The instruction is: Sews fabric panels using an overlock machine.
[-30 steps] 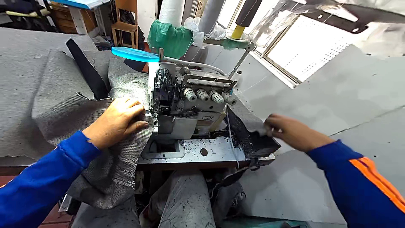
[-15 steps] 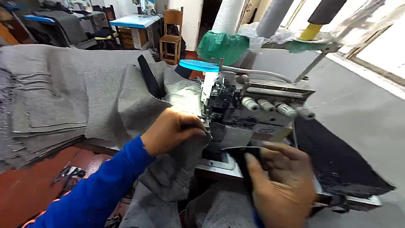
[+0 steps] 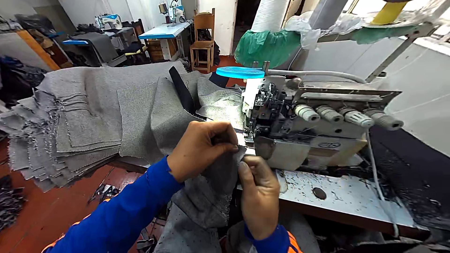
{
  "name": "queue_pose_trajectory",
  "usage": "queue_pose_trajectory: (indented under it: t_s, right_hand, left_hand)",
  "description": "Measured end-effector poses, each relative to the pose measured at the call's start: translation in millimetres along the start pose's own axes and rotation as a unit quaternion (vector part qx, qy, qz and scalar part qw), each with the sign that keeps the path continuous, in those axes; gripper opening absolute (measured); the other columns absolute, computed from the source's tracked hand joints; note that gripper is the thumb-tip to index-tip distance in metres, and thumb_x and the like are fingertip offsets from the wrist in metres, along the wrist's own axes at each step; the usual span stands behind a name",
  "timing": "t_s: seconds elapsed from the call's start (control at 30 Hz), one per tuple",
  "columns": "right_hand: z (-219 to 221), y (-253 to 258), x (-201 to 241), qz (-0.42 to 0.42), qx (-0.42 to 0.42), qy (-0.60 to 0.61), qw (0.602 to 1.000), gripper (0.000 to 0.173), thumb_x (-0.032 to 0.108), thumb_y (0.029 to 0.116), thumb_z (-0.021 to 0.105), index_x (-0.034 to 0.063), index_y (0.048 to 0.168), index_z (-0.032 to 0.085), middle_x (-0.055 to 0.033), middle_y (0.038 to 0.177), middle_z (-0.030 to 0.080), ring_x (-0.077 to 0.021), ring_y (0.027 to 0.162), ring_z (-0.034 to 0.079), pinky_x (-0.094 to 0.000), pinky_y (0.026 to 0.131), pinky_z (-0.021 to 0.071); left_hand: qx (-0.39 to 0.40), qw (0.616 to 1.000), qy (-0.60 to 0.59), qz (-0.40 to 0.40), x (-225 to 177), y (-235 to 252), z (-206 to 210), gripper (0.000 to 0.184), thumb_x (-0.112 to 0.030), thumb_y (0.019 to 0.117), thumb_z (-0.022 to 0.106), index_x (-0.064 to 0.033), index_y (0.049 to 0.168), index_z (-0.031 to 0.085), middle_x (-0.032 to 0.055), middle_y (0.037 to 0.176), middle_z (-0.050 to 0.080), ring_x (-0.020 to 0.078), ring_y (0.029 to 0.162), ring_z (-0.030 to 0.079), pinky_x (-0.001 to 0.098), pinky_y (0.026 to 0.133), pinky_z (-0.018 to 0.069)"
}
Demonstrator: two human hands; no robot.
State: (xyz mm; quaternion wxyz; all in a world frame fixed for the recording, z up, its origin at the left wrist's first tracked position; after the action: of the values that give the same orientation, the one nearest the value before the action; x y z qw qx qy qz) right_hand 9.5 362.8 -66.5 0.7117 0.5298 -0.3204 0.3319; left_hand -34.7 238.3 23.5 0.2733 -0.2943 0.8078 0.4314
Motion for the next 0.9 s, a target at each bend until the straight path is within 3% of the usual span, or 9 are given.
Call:
queue_pose_trajectory:
  t_s: [0.07, 0.17, 0.27, 0.33, 0.4, 0.5, 0.7, 0.8, 0.9]
  right_hand:
    - [8.3, -17.8, -17.3, 0.018, 0.081, -0.057, 0.995, 0.036, 0.04, 0.1026, 0.058, 0.0083, 0.093, 0.072, 0.009, 0.084, 0.072, 0.008, 0.083, 0.066, -0.0155, 0.075, 0.0561]
    - [17.7, -48.6, -56.1, 0.089, 0.135, -0.087, 0.983, 0.021, 0.018, 0.0932, 0.065, -0.0011, 0.088, 0.074, -0.0027, 0.08, 0.073, 0.0021, 0.078, 0.069, -0.02, 0.075, 0.0578]
    - [8.9, -59.3, -67.0, 0.126, 0.129, -0.082, 0.98, 0.025, 0.017, 0.0965, 0.062, -0.0017, 0.084, 0.073, -0.001, 0.073, 0.071, 0.0045, 0.072, 0.066, -0.017, 0.07, 0.055]
    - [0.6, -67.8, -61.1, 0.121, 0.14, -0.099, 0.978, 0.027, 0.017, 0.097, 0.062, -0.0033, 0.084, 0.073, -0.004, 0.073, 0.071, 0.0022, 0.072, 0.067, -0.0186, 0.071, 0.0557]
    - [-8.6, -73.7, -52.2, 0.117, 0.146, -0.131, 0.974, 0.024, 0.012, 0.0945, 0.062, -0.0058, 0.083, 0.073, -0.0077, 0.071, 0.071, -0.0002, 0.07, 0.067, -0.0195, 0.069, 0.0551]
    - [-21.9, -65.9, -42.5, 0.111, 0.135, -0.128, 0.976, 0.022, 0.009, 0.0947, 0.061, -0.0061, 0.082, 0.071, -0.0042, 0.071, 0.07, 0.0053, 0.071, 0.065, -0.0152, 0.071, 0.0538]
    - [-29.4, -34.9, -24.5, 0.144, 0.125, 0.007, 0.982, 0.028, 0.021, 0.107, 0.051, 0.0067, 0.093, 0.072, 0.0114, 0.085, 0.073, 0.0094, 0.085, 0.066, -0.0159, 0.081, 0.0566]
    - [-34.6, -22.3, -30.8, 0.153, 0.129, 0.093, 0.975, 0.034, 0.032, 0.1088, 0.047, 0.0165, 0.096, 0.074, 0.0122, 0.086, 0.074, 0.0041, 0.082, 0.069, -0.0205, 0.079, 0.0592]
    - [-36.6, -13.9, -29.5, 0.144, 0.125, 0.076, 0.979, 0.032, 0.027, 0.1087, 0.048, 0.0157, 0.089, 0.07, 0.0129, 0.079, 0.071, 0.005, 0.075, 0.067, -0.0187, 0.072, 0.0588]
  left_hand:
    - [-0.014, 1.0, 0.028, -0.002, 3.3, 7.9, 3.0, 0.016, 0.004, 0.0837, 0.078, -0.0022, 0.097, 0.07, 0.0006, 0.082, 0.074, 0.0033, 0.071, 0.068, 0.0189, 0.066, 0.0576]
    - [-0.037, 0.993, 0.112, 0.005, 33.3, 15.7, 16.1, 0.021, 0.002, 0.085, 0.076, -0.0042, 0.105, 0.071, 0.0008, 0.088, 0.076, 0.0066, 0.081, 0.072, 0.0272, 0.078, 0.0607]
    - [-0.085, 0.964, 0.251, 0.039, 53.8, 5.3, 26.2, 0.017, -0.013, 0.0858, 0.079, -0.0109, 0.103, 0.079, 0.0043, 0.108, 0.075, 0.024, 0.11, 0.065, 0.0474, 0.1, 0.048]
    - [-0.089, 0.928, 0.354, 0.078, 38.5, -8.4, 37.9, 0.01, -0.02, 0.091, 0.073, -0.0137, 0.093, 0.081, 0.0094, 0.116, 0.073, 0.0347, 0.119, 0.062, 0.0563, 0.104, 0.0442]
    - [-0.075, 0.899, 0.421, 0.098, 22.5, -22.8, 59.0, 0.018, -0.025, 0.0975, 0.065, -0.0138, 0.098, 0.08, 0.0054, 0.102, 0.075, 0.027, 0.105, 0.068, 0.0489, 0.098, 0.0487]
    - [-0.054, 0.883, 0.461, 0.078, 14.9, -26.5, 79.4, 0.034, -0.033, 0.1029, 0.055, -0.0101, 0.11, 0.078, 0.0041, 0.107, 0.078, 0.0202, 0.107, 0.072, 0.0415, 0.103, 0.0517]
    - [-0.009, 0.935, 0.353, 0.03, 10.8, -8.2, 66.1, 0.019, -0.012, 0.0976, 0.057, -0.0032, 0.106, 0.072, 0.0078, 0.103, 0.076, 0.0238, 0.116, 0.069, 0.0466, 0.111, 0.0478]
    - [-0.004, 0.945, 0.317, 0.076, -13.7, -27.5, 64.3, 0.028, -0.026, 0.1045, 0.052, -0.005, 0.109, 0.07, 0.0082, 0.111, 0.075, 0.025, 0.121, 0.067, 0.0478, 0.112, 0.0474]
    - [0.019, 0.939, 0.315, 0.135, -24.1, -52.2, 69.8, 0.057, -0.057, 0.1017, 0.05, -0.005, 0.122, 0.063, 0.014, 0.126, 0.071, 0.0278, 0.127, 0.063, 0.0456, 0.114, 0.0435]
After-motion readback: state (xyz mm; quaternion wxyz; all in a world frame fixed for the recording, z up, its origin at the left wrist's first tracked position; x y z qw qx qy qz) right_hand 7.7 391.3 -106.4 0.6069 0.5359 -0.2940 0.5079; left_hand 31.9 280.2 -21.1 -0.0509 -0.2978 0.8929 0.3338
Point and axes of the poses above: each hand's wrist, its own y-axis towards the middle knuckle, its own z-axis out of the palm, x = y × z, the point moved 7 cm from there along y, towards the middle knuckle
